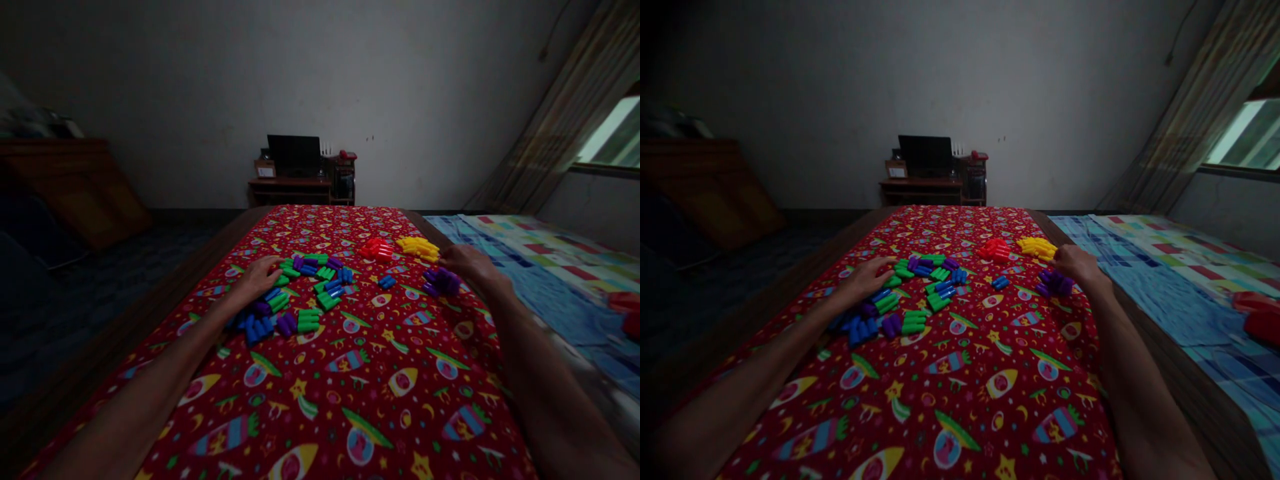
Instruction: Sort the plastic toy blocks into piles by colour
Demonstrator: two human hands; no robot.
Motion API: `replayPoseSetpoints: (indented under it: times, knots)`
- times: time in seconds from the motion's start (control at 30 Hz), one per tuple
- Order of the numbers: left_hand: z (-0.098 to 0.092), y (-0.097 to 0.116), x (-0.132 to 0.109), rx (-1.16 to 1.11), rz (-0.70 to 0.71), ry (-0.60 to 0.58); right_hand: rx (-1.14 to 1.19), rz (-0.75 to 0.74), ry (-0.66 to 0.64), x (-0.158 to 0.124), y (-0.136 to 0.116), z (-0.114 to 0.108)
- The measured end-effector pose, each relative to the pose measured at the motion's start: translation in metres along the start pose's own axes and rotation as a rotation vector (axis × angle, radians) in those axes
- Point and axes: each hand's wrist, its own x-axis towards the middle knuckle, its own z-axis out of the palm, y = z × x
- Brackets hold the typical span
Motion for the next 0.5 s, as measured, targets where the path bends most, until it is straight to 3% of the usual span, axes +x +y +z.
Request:
replayPoseSetpoints:
  times: [0.07, 0.13, 0.3, 0.4, 0.5]
  knots:
    - [0.002, -0.002, 0.0, -0.008, -0.003, -0.011, -0.083, -0.046, 0.114, -0.006, -0.03, 0.005]
    - [0.005, -0.003, 0.0, -0.016, 0.0, -0.021, -0.058, -0.226, 0.135, -0.012, -0.07, 0.013]
    - [0.019, -0.005, 0.0, -0.069, 0.011, 0.0, -0.066, -0.49, -0.023, -0.01, -0.168, 0.055]
    - [0.026, -0.01, 0.0, -0.119, 0.011, 0.041, -0.05, -0.508, -0.091, 0.001, -0.207, 0.078]
    - [0.031, -0.016, 0.0, -0.157, 0.001, 0.065, -0.057, -0.454, -0.16, 0.008, -0.225, 0.091]
